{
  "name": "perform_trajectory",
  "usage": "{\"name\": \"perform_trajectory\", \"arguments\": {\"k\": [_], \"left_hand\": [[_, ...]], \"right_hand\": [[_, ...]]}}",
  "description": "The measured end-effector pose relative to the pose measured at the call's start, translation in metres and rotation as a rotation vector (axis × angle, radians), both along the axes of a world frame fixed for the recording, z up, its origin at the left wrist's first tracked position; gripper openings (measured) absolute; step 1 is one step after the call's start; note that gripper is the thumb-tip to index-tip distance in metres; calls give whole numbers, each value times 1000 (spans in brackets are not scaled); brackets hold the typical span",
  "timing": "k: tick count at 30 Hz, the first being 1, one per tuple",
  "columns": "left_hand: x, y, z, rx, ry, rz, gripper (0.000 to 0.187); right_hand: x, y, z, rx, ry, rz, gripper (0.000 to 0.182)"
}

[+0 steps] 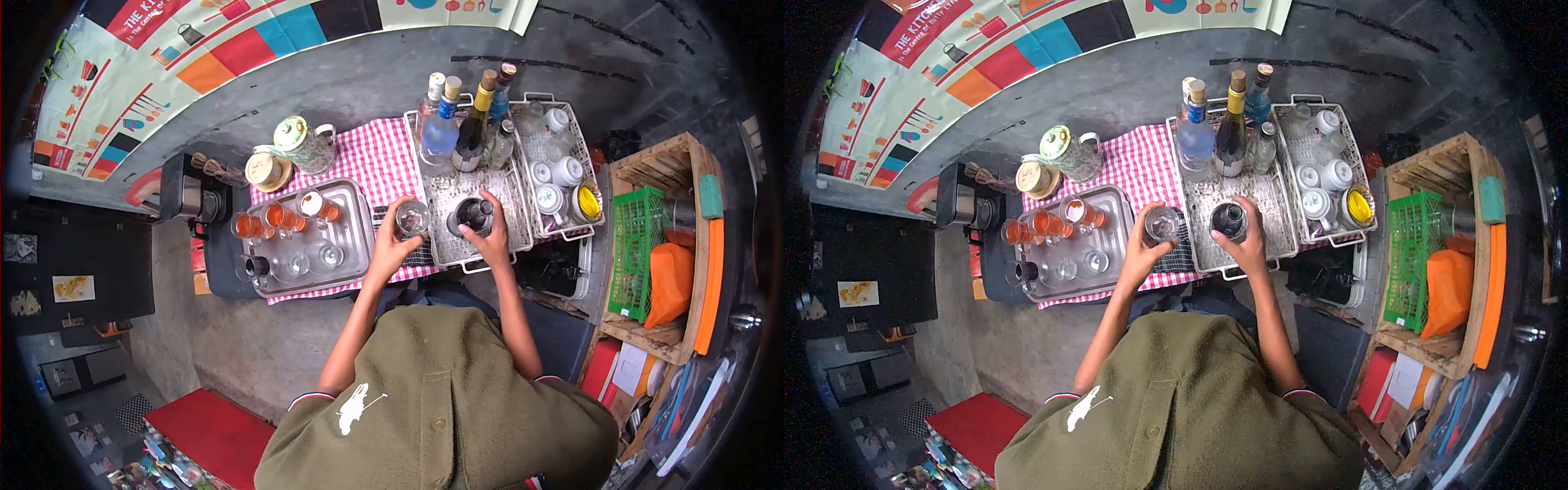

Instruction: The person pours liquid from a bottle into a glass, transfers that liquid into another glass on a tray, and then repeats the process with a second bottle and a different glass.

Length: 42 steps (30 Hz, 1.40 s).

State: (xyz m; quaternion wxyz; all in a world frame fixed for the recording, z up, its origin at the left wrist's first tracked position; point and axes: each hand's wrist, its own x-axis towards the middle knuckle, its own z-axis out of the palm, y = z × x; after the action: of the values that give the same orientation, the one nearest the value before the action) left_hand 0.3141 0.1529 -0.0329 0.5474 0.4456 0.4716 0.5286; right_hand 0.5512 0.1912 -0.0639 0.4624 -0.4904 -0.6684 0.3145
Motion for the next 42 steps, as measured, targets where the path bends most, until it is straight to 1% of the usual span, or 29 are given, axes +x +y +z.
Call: {"name": "perform_trajectory", "arguments": {"k": [3,4,7,8,11,14,17,20,23,26,29,30,32,34,38,41,42], "left_hand": [[7,3,-2,16,5,20,74],[10,4,-2,35,-24,26,74],[15,2,9,-38,-43,30,74],[17,3,10,-34,-44,34,73],[20,3,5,-67,-47,15,73],[21,4,5,-36,-41,33,74],[22,5,9,-33,-23,53,75],[22,6,4,-18,-55,63,76],[25,5,15,-39,-34,61,76],[26,4,11,-16,-59,69,76],[25,3,7,-18,-25,68,75],[26,2,7,-15,-21,77,75],[26,3,6,-7,-43,81,75],[26,3,9,2,-44,89,75],[26,3,12,11,-28,106,75],[28,4,11,23,-37,111,74],[30,4,17,20,-36,118,75]], "right_hand": [[-12,2,-11,-115,174,-10,71],[-15,5,-19,-34,143,-37,68],[-17,11,-28,41,125,-49,65],[-17,14,-30,88,103,-62,59],[-21,13,-26,94,124,-93,51],[-18,19,-21,111,125,-33,44],[-19,26,-23,54,239,-10,41],[-21,26,-20,37,202,-56,38],[-25,29,-25,70,198,-99,37],[-22,32,-21,-9,231,-70,35],[-19,35,-13,-147,278,-114,33],[-14,45,-26,-135,351,-44,30],[-8,54,-36,-106,417,-16,30],[-7,56,-28,-70,454,5,29],[-1,56,7,-69,367,41,27],[2,50,39,-172,456,89,26],[6,50,47,-173,382,84,25]]}}
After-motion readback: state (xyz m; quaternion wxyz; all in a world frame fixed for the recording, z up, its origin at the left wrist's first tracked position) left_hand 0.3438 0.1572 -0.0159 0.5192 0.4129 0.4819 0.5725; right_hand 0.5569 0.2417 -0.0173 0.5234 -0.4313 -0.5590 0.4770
